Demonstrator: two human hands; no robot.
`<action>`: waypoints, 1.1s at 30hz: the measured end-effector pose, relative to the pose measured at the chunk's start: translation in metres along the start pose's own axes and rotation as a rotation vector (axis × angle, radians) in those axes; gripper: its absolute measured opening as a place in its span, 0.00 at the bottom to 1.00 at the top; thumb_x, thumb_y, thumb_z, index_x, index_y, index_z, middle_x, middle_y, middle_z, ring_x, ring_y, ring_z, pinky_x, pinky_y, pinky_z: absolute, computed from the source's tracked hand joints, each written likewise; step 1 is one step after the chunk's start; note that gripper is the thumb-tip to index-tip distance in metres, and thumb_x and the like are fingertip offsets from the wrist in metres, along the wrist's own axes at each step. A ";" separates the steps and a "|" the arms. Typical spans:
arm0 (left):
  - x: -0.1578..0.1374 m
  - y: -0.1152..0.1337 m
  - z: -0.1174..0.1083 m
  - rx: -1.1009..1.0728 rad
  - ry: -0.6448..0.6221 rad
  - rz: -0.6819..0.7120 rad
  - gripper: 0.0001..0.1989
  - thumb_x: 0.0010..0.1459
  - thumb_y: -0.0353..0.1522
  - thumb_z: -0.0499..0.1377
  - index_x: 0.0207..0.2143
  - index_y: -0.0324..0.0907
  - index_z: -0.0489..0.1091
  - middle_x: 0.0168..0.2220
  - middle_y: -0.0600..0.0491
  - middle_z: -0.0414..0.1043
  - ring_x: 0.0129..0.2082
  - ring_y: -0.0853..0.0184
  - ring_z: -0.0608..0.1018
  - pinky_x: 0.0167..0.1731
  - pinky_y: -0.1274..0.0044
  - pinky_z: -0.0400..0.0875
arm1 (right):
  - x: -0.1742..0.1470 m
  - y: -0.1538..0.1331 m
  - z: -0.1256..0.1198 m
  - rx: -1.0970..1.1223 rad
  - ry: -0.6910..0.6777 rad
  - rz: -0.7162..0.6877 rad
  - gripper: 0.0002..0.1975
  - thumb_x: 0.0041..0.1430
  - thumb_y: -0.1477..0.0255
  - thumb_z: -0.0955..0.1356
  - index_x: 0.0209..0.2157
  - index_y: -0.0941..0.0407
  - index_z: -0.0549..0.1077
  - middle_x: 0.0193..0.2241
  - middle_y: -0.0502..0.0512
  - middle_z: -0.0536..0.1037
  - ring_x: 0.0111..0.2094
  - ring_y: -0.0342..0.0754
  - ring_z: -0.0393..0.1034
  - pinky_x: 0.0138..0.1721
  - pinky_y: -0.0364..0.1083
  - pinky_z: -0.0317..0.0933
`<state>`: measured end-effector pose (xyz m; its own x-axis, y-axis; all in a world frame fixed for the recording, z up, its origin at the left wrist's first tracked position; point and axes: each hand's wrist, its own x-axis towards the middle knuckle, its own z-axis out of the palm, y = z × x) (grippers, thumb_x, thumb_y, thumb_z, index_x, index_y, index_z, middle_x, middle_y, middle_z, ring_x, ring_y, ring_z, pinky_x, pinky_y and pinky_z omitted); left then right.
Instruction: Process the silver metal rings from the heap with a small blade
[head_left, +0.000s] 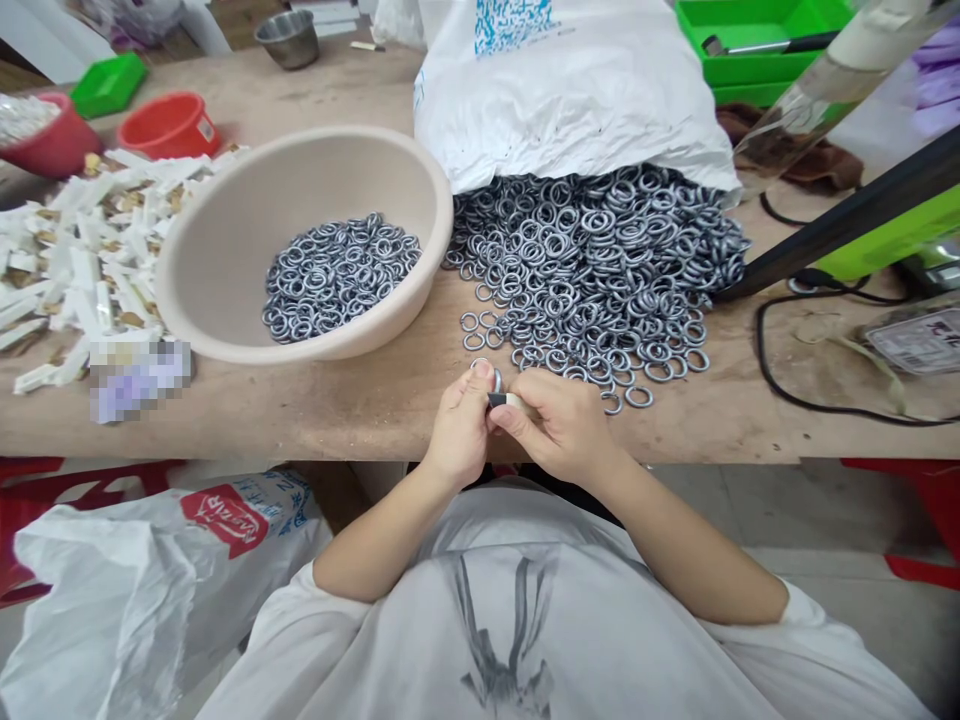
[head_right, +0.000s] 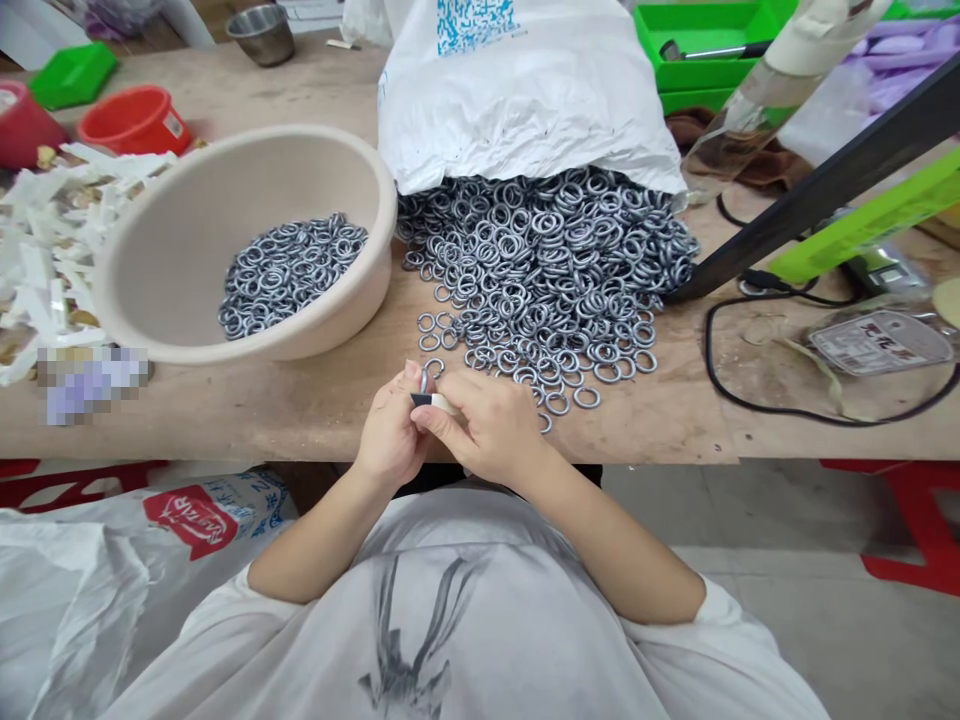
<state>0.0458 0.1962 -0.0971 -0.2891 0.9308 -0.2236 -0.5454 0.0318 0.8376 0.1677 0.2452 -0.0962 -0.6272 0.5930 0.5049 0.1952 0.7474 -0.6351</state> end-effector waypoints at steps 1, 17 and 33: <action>-0.001 -0.001 -0.001 0.004 -0.010 -0.004 0.31 0.50 0.52 0.67 0.23 0.38 0.55 0.19 0.59 0.48 0.18 0.78 0.53 0.18 0.83 0.51 | 0.001 0.002 0.000 0.022 -0.014 0.013 0.32 0.80 0.48 0.55 0.26 0.55 0.56 0.24 0.48 0.60 0.24 0.46 0.56 0.26 0.47 0.43; -0.004 0.017 -0.080 0.042 0.084 0.013 0.23 0.53 0.42 0.69 0.43 0.34 0.72 0.29 0.51 0.72 0.25 0.74 0.73 0.31 0.80 0.73 | 0.051 0.027 0.025 -0.726 -0.474 0.187 0.16 0.65 0.68 0.80 0.49 0.56 0.75 0.45 0.53 0.71 0.37 0.54 0.70 0.26 0.49 0.52; -0.011 0.010 -0.030 -0.029 -0.215 -0.280 0.28 0.50 0.48 0.68 0.28 0.38 0.56 0.20 0.59 0.53 0.16 0.80 0.54 0.15 0.85 0.45 | 0.028 0.021 -0.001 0.554 -0.173 0.148 0.18 0.66 0.55 0.74 0.38 0.56 0.74 0.34 0.50 0.72 0.33 0.50 0.66 0.35 0.45 0.57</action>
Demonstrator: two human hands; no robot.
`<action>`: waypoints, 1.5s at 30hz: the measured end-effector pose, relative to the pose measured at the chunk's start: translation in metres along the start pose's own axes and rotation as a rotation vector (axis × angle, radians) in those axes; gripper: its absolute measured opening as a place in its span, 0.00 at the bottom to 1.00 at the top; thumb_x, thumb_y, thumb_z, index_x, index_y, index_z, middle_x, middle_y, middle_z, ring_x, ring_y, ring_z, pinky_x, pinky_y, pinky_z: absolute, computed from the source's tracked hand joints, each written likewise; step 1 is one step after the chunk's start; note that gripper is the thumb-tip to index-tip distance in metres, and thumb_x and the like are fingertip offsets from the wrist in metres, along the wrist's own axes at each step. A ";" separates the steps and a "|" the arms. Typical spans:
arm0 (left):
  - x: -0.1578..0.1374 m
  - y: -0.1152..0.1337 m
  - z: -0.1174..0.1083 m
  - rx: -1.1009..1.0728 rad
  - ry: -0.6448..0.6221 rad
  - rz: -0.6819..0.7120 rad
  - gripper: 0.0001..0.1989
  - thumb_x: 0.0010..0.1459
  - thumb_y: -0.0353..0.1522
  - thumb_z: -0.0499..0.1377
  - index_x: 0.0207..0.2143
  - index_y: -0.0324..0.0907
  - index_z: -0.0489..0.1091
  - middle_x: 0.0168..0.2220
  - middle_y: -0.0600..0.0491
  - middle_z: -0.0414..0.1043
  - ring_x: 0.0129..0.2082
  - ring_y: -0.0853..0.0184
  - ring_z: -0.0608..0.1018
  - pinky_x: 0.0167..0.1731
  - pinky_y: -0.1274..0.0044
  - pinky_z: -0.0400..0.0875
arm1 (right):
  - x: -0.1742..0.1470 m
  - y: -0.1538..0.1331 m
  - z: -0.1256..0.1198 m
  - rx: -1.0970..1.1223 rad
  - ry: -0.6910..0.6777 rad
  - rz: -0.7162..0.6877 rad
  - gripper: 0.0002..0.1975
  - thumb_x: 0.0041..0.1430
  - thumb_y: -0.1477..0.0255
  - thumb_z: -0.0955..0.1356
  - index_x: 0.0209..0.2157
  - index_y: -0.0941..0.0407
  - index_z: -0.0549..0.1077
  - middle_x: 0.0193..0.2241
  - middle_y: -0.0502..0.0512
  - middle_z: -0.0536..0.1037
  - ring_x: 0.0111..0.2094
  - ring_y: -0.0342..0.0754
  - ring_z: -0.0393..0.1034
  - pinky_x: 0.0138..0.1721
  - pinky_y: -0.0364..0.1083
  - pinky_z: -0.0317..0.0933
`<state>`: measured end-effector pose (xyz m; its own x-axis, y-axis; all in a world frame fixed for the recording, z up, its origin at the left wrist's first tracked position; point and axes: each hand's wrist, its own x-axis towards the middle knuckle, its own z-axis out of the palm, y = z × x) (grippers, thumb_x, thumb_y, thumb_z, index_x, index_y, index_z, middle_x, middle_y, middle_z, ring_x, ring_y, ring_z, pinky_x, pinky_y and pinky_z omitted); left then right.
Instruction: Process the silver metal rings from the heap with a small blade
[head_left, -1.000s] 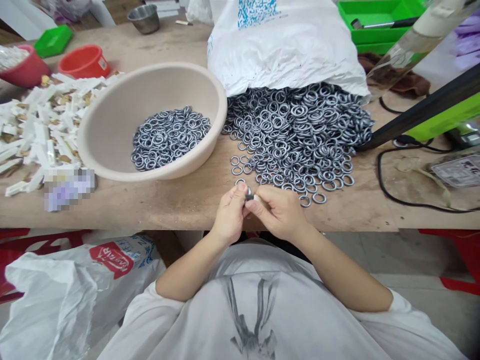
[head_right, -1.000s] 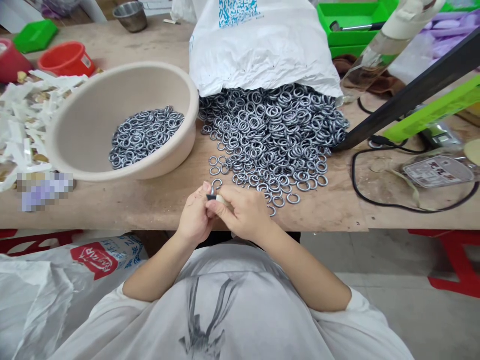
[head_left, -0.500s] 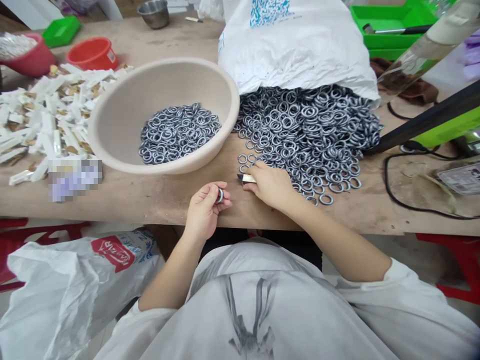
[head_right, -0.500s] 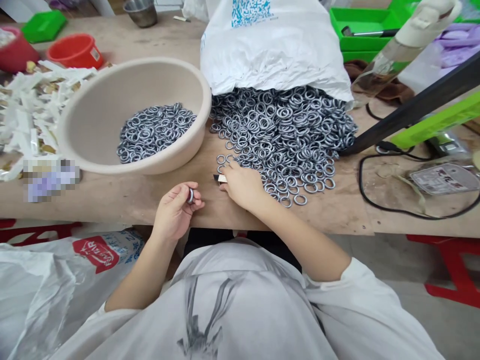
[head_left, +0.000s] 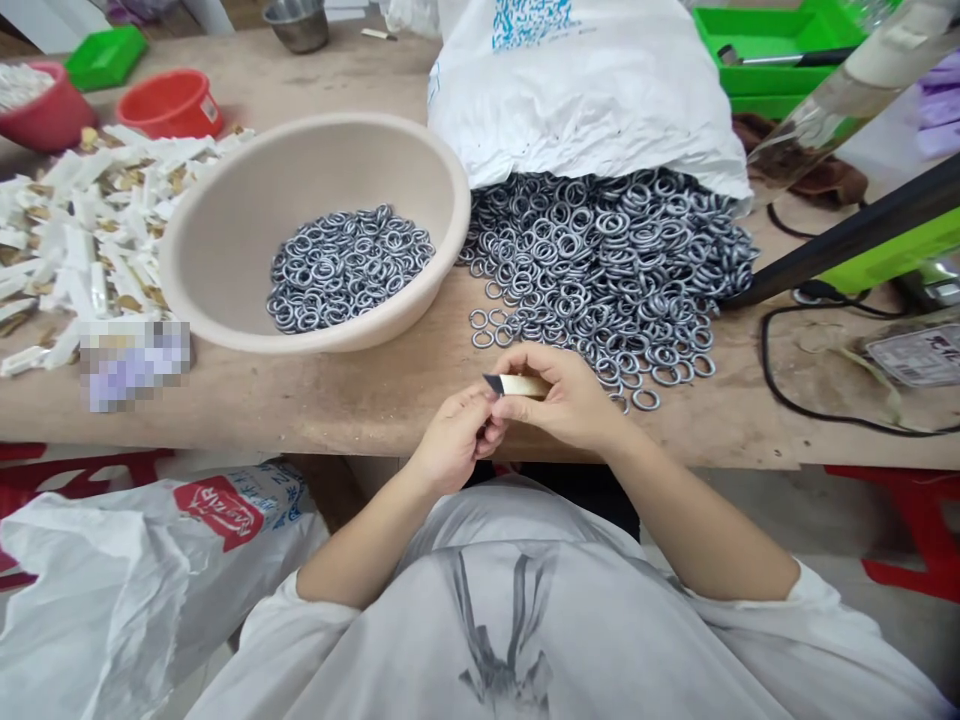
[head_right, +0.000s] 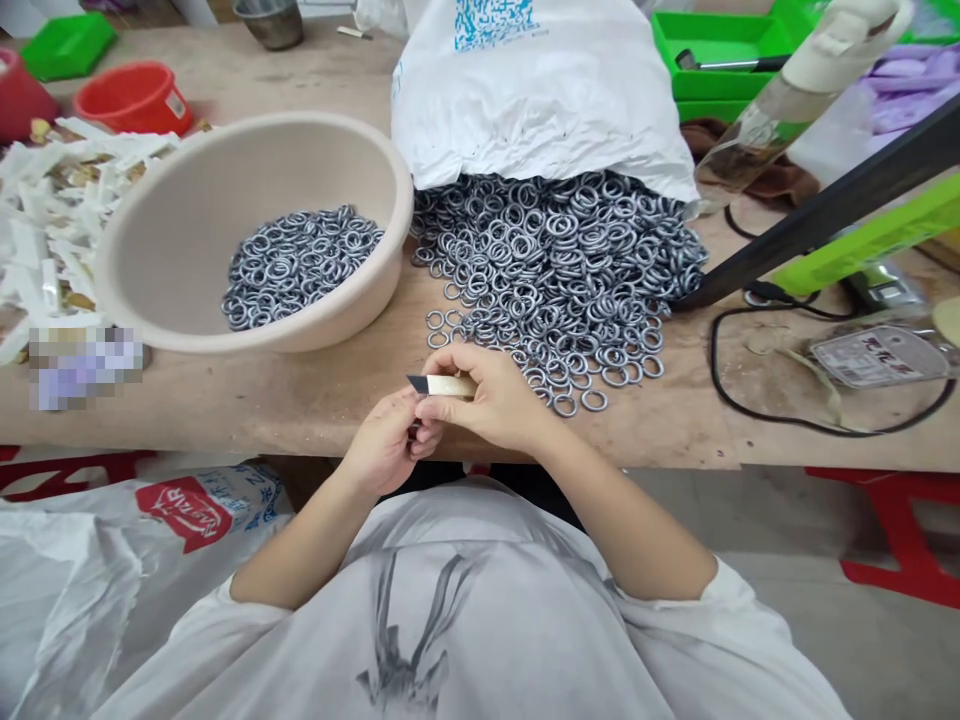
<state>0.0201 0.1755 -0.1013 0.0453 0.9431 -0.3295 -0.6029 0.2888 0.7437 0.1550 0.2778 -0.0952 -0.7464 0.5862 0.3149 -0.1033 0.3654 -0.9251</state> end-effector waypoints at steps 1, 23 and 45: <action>0.001 -0.001 0.001 0.020 -0.009 0.038 0.28 0.51 0.48 0.68 0.27 0.38 0.56 0.20 0.59 0.53 0.17 0.79 0.54 0.16 0.85 0.45 | -0.002 0.003 0.001 0.044 0.046 0.033 0.20 0.66 0.53 0.74 0.38 0.56 0.73 0.34 0.51 0.72 0.34 0.51 0.65 0.35 0.45 0.57; -0.001 -0.005 -0.006 0.010 -0.166 0.137 0.25 0.61 0.45 0.62 0.26 0.38 0.52 0.20 0.59 0.47 0.18 0.78 0.50 0.17 0.84 0.44 | -0.025 -0.011 0.014 -0.349 0.009 -0.061 0.30 0.79 0.51 0.58 0.26 0.56 0.65 0.23 0.47 0.63 0.24 0.46 0.57 0.26 0.46 0.45; 0.004 0.000 -0.032 0.220 0.247 0.305 0.25 0.58 0.51 0.59 0.33 0.36 0.68 0.29 0.52 0.66 0.20 0.75 0.63 0.16 0.82 0.51 | 0.025 0.002 0.014 0.006 0.064 0.188 0.16 0.70 0.62 0.68 0.30 0.55 0.65 0.26 0.48 0.65 0.27 0.48 0.61 0.28 0.44 0.53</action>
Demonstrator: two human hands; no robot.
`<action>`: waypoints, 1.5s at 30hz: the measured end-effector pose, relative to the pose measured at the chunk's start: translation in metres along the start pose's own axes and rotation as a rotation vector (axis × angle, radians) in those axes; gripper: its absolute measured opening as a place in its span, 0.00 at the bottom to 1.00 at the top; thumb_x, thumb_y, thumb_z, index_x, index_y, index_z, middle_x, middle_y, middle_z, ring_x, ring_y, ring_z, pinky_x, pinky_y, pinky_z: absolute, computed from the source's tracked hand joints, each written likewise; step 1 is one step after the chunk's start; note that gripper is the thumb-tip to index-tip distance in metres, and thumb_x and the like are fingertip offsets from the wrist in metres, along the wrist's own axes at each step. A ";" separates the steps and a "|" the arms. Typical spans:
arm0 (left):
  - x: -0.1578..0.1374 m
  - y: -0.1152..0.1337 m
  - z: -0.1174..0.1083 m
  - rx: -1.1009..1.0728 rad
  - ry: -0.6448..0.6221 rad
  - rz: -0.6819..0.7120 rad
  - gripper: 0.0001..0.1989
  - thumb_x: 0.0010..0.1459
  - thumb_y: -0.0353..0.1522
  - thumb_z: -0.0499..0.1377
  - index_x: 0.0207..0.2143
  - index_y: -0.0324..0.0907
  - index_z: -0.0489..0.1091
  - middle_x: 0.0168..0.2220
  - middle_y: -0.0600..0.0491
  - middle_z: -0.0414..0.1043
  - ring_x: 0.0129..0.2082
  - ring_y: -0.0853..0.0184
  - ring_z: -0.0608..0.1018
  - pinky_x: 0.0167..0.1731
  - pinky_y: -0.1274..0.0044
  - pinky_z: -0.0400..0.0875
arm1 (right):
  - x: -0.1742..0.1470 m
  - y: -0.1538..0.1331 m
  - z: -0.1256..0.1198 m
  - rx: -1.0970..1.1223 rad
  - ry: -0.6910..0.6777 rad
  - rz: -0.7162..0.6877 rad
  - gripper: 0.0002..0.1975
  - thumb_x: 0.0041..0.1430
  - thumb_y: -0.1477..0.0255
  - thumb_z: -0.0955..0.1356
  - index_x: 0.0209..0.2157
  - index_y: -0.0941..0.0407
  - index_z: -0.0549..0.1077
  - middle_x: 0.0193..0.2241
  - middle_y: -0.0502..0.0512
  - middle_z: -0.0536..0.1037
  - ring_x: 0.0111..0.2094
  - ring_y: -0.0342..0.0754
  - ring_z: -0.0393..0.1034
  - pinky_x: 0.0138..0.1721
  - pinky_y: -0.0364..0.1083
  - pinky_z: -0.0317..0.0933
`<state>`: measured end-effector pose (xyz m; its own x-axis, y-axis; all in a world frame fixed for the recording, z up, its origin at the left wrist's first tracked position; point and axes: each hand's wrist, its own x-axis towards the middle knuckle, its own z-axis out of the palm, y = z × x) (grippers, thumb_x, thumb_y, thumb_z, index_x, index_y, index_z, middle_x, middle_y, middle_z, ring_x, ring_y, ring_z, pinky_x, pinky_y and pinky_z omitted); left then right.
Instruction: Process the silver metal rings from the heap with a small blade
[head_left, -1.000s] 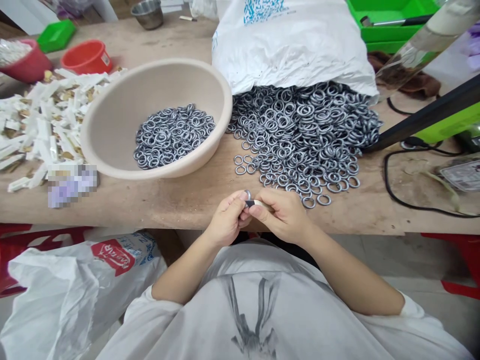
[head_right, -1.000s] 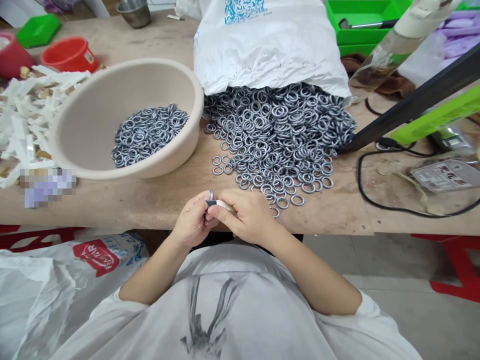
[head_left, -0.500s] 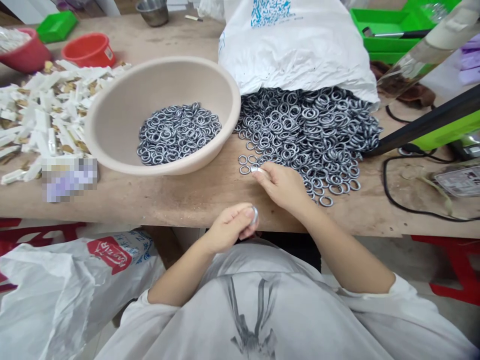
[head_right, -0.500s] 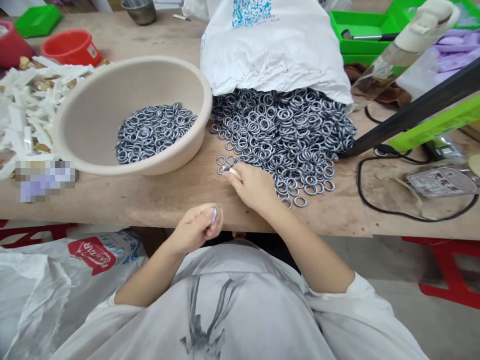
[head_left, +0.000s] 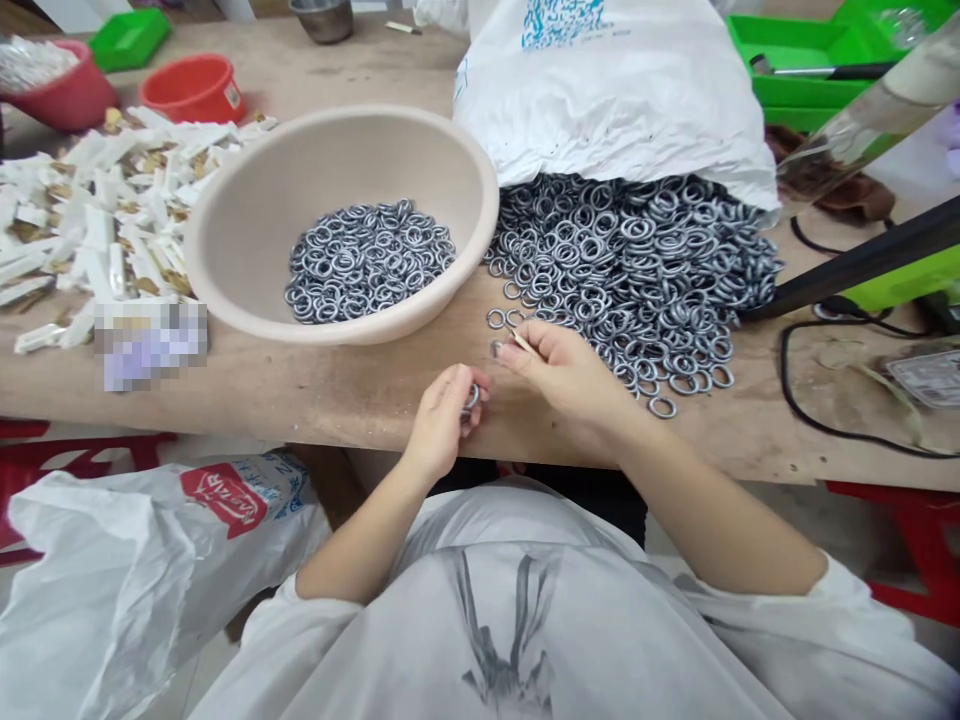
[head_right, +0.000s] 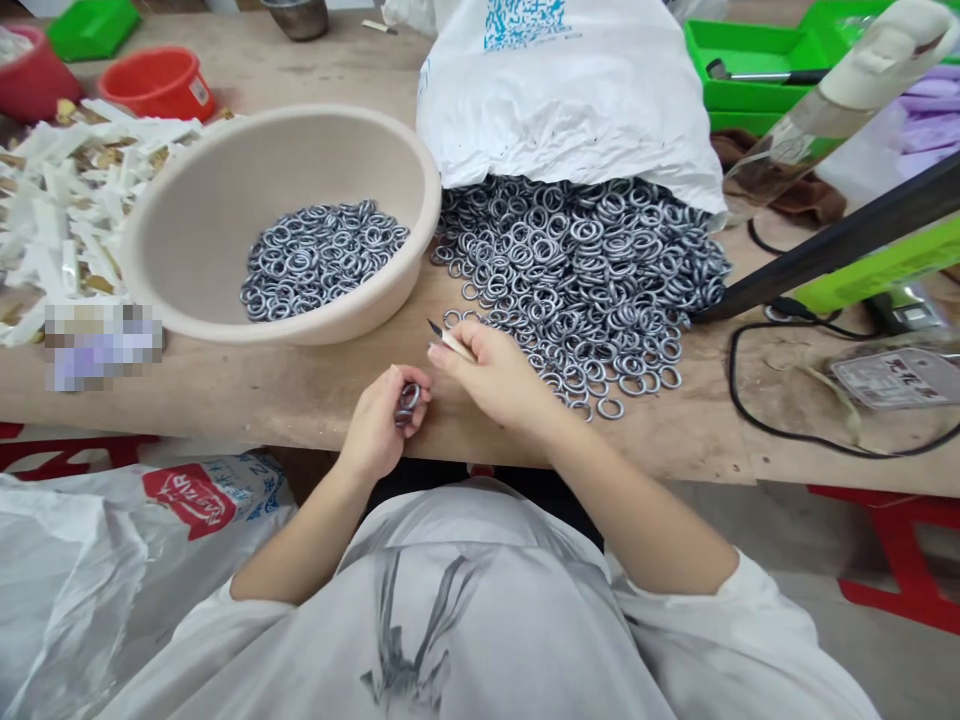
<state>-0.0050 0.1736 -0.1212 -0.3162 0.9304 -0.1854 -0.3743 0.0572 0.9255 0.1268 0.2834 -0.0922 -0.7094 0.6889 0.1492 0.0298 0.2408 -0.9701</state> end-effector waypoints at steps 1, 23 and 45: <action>0.000 -0.004 0.005 0.038 -0.028 0.053 0.26 0.60 0.53 0.58 0.33 0.36 0.67 0.28 0.52 0.64 0.21 0.76 0.62 0.17 0.82 0.52 | -0.009 -0.001 0.006 0.186 -0.016 0.055 0.20 0.68 0.55 0.71 0.32 0.55 0.66 0.27 0.48 0.66 0.27 0.48 0.62 0.29 0.44 0.56; -0.012 0.001 0.031 -0.393 -0.389 -0.213 0.28 0.60 0.46 0.62 0.22 0.37 0.54 0.19 0.57 0.49 0.18 0.77 0.55 0.18 0.83 0.50 | -0.042 0.008 -0.004 -0.434 0.092 -0.244 0.29 0.79 0.52 0.57 0.25 0.55 0.57 0.22 0.46 0.59 0.23 0.46 0.56 0.25 0.46 0.43; 0.008 0.012 -0.014 0.548 0.030 0.324 0.11 0.60 0.39 0.63 0.38 0.39 0.73 0.33 0.51 0.69 0.30 0.71 0.68 0.34 0.80 0.61 | 0.018 -0.005 -0.029 -0.304 -0.457 0.100 0.17 0.74 0.68 0.64 0.29 0.56 0.61 0.26 0.47 0.61 0.26 0.47 0.57 0.27 0.43 0.49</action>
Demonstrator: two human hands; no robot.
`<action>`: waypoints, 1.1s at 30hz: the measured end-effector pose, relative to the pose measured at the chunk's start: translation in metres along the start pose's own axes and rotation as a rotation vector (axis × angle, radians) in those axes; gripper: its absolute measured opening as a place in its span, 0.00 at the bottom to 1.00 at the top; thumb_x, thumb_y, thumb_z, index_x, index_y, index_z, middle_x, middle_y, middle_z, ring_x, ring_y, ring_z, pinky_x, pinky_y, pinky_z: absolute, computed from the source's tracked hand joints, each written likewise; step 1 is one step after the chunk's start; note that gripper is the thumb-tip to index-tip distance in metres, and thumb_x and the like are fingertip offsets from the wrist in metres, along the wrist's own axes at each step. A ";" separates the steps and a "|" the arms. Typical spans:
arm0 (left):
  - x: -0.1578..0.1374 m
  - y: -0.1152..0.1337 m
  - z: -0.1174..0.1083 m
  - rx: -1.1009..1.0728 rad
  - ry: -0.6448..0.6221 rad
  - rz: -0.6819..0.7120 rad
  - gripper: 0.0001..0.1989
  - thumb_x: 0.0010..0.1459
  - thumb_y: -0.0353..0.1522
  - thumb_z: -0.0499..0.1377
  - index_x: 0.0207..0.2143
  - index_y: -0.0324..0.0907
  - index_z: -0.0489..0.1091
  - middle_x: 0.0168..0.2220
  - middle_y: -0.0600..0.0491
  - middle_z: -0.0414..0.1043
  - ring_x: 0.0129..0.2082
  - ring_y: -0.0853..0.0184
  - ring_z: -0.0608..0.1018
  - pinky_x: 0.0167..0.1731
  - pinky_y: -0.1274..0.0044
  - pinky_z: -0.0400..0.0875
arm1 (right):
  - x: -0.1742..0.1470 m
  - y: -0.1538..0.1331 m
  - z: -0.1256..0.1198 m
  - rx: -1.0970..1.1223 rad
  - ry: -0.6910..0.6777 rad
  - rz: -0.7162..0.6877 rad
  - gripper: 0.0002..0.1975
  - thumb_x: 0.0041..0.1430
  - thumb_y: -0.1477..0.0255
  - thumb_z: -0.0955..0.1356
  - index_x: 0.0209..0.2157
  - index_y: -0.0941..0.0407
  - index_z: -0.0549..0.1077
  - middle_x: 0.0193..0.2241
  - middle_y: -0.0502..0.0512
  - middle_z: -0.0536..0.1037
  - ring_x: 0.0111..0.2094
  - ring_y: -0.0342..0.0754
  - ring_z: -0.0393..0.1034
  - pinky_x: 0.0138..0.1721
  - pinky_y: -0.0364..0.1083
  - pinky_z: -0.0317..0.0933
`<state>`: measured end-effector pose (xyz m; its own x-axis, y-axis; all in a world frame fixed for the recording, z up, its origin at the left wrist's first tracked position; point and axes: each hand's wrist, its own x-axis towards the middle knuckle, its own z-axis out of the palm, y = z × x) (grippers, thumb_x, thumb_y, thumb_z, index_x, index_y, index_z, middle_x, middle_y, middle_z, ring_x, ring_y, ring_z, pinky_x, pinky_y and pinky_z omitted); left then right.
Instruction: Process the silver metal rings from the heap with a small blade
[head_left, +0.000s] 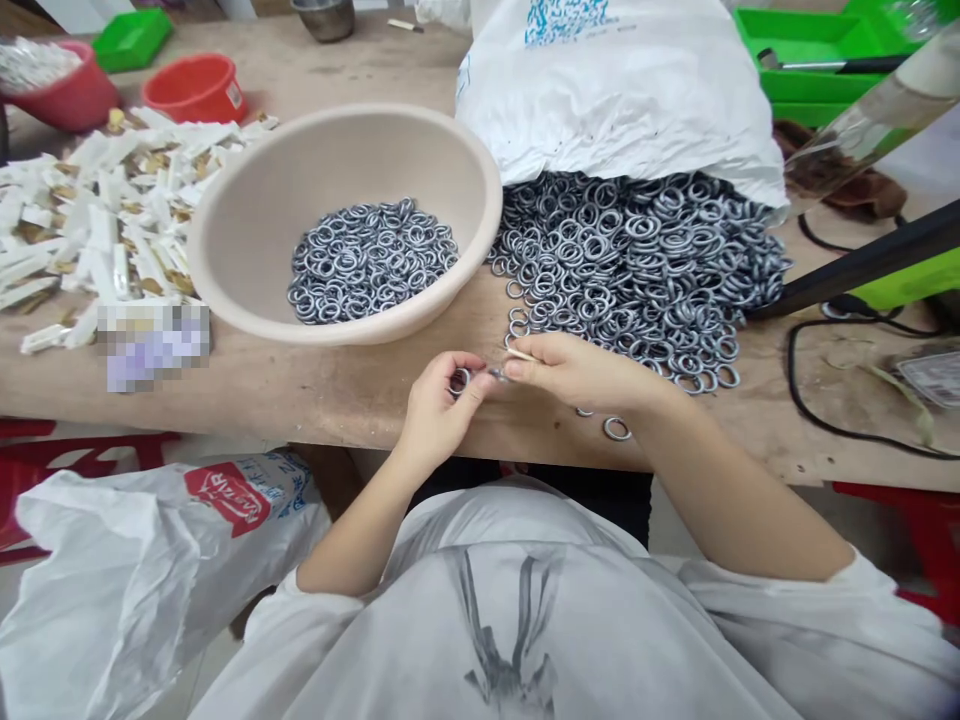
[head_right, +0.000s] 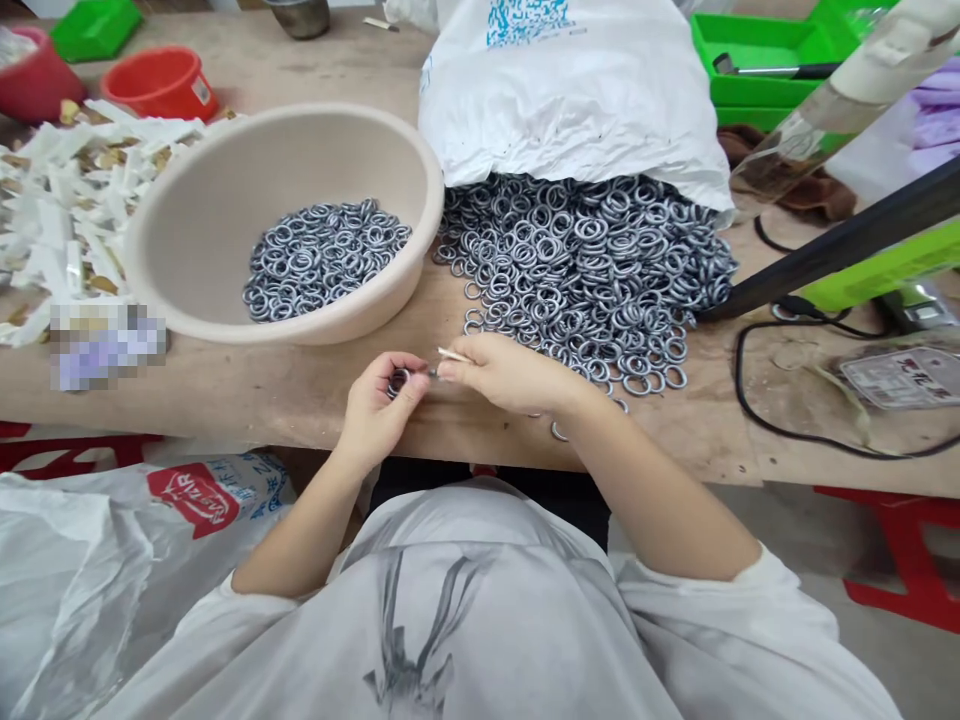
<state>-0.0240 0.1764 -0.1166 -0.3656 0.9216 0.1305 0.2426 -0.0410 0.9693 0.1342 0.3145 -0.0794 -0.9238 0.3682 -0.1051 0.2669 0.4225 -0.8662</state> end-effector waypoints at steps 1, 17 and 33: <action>0.001 0.002 0.002 0.086 -0.052 0.081 0.09 0.62 0.37 0.62 0.36 0.39 0.73 0.33 0.50 0.69 0.33 0.70 0.68 0.37 0.80 0.60 | -0.007 -0.001 0.002 0.139 -0.051 -0.025 0.18 0.73 0.62 0.63 0.29 0.55 0.61 0.26 0.47 0.60 0.26 0.47 0.56 0.27 0.43 0.50; -0.010 0.027 0.048 -0.836 -0.274 -0.544 0.23 0.53 0.43 0.66 0.22 0.37 0.60 0.20 0.55 0.55 0.18 0.75 0.59 0.17 0.81 0.49 | -0.030 0.003 0.040 0.381 0.565 -0.237 0.29 0.66 0.43 0.73 0.37 0.57 0.73 0.31 0.51 0.71 0.31 0.51 0.65 0.33 0.45 0.57; -0.013 0.026 0.044 -1.002 -0.207 -0.623 0.27 0.56 0.44 0.65 0.21 0.36 0.55 0.19 0.56 0.54 0.15 0.76 0.60 0.16 0.83 0.52 | -0.048 -0.005 0.052 -0.299 0.628 -0.282 0.31 0.81 0.49 0.56 0.30 0.57 0.66 0.27 0.49 0.64 0.27 0.47 0.60 0.27 0.47 0.47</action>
<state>0.0267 0.1806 -0.1027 0.0021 0.9305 -0.3663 -0.7662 0.2369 0.5973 0.1634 0.2516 -0.0950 -0.6618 0.5782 0.4772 0.1895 0.7448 -0.6398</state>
